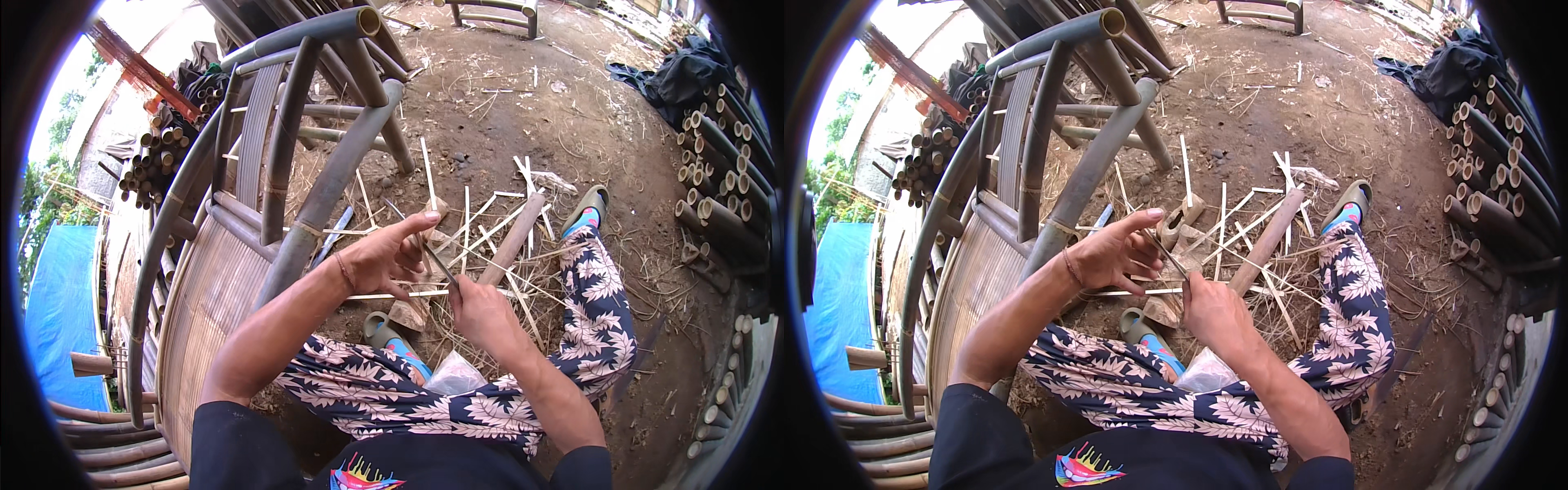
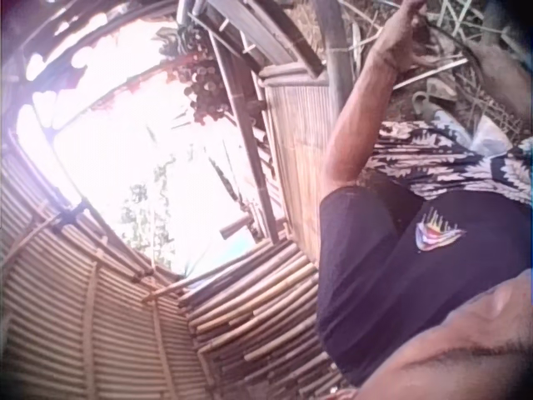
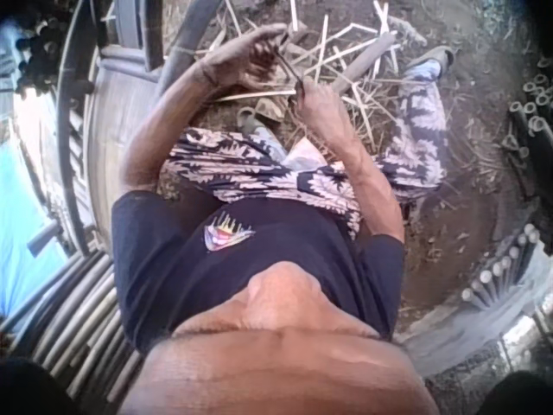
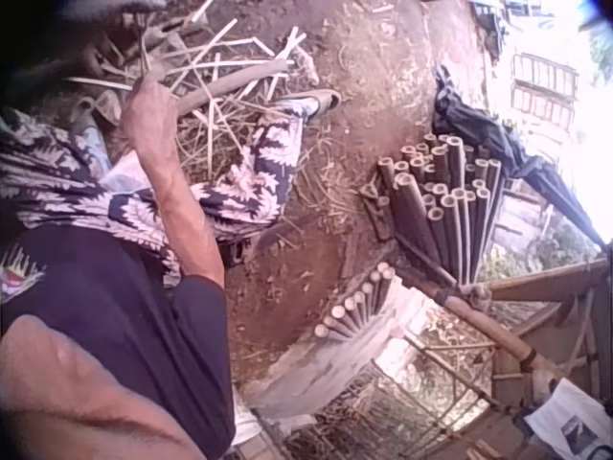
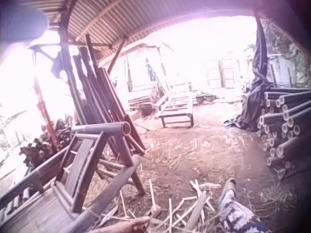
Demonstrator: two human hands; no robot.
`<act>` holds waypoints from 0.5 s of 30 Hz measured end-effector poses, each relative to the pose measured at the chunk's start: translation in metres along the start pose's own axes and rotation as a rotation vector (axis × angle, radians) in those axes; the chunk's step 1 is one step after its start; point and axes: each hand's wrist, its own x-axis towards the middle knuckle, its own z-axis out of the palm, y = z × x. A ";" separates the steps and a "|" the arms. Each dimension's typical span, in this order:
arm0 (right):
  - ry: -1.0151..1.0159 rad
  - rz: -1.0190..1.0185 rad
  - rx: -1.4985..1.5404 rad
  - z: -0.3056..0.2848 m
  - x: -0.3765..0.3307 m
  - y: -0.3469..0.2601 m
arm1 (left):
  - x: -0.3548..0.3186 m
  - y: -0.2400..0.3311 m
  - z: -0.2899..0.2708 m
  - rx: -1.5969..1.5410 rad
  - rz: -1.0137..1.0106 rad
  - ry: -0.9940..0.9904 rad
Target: The person shaves and whittles bamboo strips using a machete, then inserts the resulting pegs into pre-drilled holes in a bamboo bed frame.
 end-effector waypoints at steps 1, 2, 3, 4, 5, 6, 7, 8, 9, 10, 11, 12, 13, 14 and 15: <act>-0.029 0.023 0.007 -0.004 0.002 0.000 | 0.000 0.003 0.001 -0.016 0.000 -0.022; -0.040 0.032 0.000 -0.006 0.004 0.000 | 0.002 0.007 0.001 -0.031 0.000 -0.044; -0.050 0.037 -0.005 -0.009 0.006 0.000 | 0.003 0.010 0.001 -0.047 0.001 -0.063; -0.061 0.042 -0.010 -0.010 0.009 0.001 | 0.004 0.011 -0.002 -0.035 -0.001 -0.055; -0.088 0.054 -0.011 -0.010 0.011 0.001 | 0.006 0.011 -0.005 -0.024 -0.004 -0.048; -0.113 0.066 -0.023 -0.014 0.013 0.001 | 0.009 0.012 -0.006 -0.014 -0.008 -0.043; -0.137 0.078 -0.034 -0.020 0.015 0.000 | 0.011 0.014 -0.005 -0.045 0.001 -0.063; -0.161 0.091 -0.044 -0.024 0.018 0.000 | 0.016 0.015 -0.004 -0.044 0.027 -0.054; -0.160 0.102 -0.055 -0.024 0.020 0.005 | 0.022 0.015 -0.001 -0.040 0.053 -0.046; -0.144 0.075 -0.053 -0.024 0.023 0.012 | 0.027 0.016 0.002 -0.036 0.080 -0.039; -0.128 0.049 -0.052 -0.025 0.026 0.019 | 0.031 0.019 0.003 -0.077 0.072 -0.076; -0.111 0.023 -0.051 -0.027 0.029 0.023 | 0.036 0.019 0.005 -0.094 0.105 -0.076; -0.113 0.045 -0.025 -0.030 0.030 0.025 | 0.041 0.018 0.008 -0.111 0.137 -0.075; -0.116 0.052 -0.041 -0.036 0.031 0.026 | 0.044 0.017 0.012 -0.142 0.174 -0.080; -0.121 0.061 -0.059 -0.042 0.032 0.028 | 0.048 0.015 0.016 -0.172 0.206 -0.088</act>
